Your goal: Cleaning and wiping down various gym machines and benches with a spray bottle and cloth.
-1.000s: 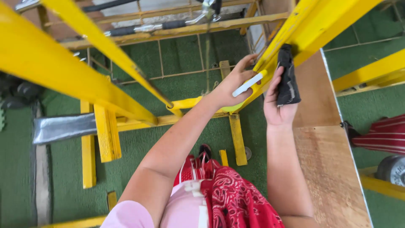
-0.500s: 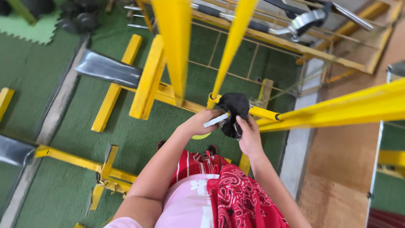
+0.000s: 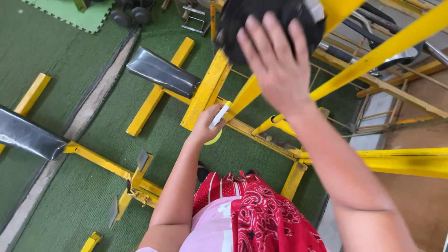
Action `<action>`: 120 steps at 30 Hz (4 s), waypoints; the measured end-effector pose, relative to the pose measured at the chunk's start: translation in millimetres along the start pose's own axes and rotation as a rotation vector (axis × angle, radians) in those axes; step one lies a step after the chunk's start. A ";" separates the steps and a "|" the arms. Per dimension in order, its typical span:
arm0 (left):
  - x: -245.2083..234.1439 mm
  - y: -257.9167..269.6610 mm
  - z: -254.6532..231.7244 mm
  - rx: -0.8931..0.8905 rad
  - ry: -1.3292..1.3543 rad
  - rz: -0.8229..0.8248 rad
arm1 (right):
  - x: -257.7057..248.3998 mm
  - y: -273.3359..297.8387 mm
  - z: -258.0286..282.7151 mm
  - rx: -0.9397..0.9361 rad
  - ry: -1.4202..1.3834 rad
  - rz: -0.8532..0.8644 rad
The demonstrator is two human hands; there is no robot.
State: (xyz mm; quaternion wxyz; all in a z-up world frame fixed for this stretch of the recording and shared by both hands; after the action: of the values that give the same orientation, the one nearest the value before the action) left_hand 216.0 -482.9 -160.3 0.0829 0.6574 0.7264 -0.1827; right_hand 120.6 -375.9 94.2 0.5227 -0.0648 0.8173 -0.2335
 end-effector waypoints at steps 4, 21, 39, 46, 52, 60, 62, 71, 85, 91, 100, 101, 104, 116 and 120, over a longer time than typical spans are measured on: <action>-23.7 5.4 20.2 0.038 -0.007 0.025 | 61.0 -34.6 -14.6 0.136 0.584 0.424; -109.3 84.6 92.0 -0.039 -0.036 0.048 | 399.2 112.5 118.0 0.269 0.012 1.369; -86.5 117.6 180.9 -0.391 -0.259 0.208 | 348.1 70.1 253.1 1.029 -2.505 0.894; -112.7 104.6 156.2 -0.313 -0.037 -0.005 | 516.4 104.1 149.0 1.183 -1.652 0.957; -118.3 86.6 171.6 -0.442 -0.079 -0.048 | 590.2 32.8 80.1 0.528 -0.915 0.701; -121.0 64.9 215.1 -0.531 -0.018 -0.050 | 557.6 61.4 238.0 -0.252 -0.210 1.145; -123.7 58.1 220.0 -0.543 -0.016 -0.050 | 528.7 68.7 280.0 -0.358 -0.497 1.230; -139.8 21.7 237.7 -0.603 -0.017 -0.042 | 625.1 3.3 122.8 -0.229 -0.283 1.142; -148.6 26.7 250.5 -0.533 0.013 -0.055 | 651.0 55.3 160.8 -0.083 -0.201 1.282; -163.0 67.4 259.6 -0.547 -0.047 0.033 | 601.4 73.0 275.2 0.295 -0.773 1.476; -225.0 178.2 286.1 -0.592 -0.230 0.065 | 487.6 -3.7 400.4 1.464 -2.756 0.780; -232.3 189.1 290.7 -0.590 -0.262 0.055 | 486.5 -5.3 412.7 1.409 -2.773 0.816; -256.6 210.6 289.3 -0.578 -0.232 0.063 | 484.1 -7.7 445.2 1.160 -2.728 0.811; -295.4 198.8 291.4 -0.536 -0.191 0.144 | 504.0 -26.9 457.2 1.172 -2.660 0.845; -305.0 172.4 311.6 -0.422 -0.097 0.070 | 517.5 -70.4 417.0 1.483 -2.712 0.779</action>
State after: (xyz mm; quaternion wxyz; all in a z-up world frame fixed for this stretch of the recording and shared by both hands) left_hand 385.7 -869.6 -363.8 0.2598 0.6408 0.7203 -0.0553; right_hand 249.4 -750.0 -444.3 -0.7702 -0.2458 0.5564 0.1918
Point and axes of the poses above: each hand's wrist, its own y-axis away from the middle knuckle, its own x-axis out of the palm, z = x × y, the point moved 7 cm from there along -y, towards the middle knuckle, and after that the axes turned 15 degrees about z, right-handed, at the moved point
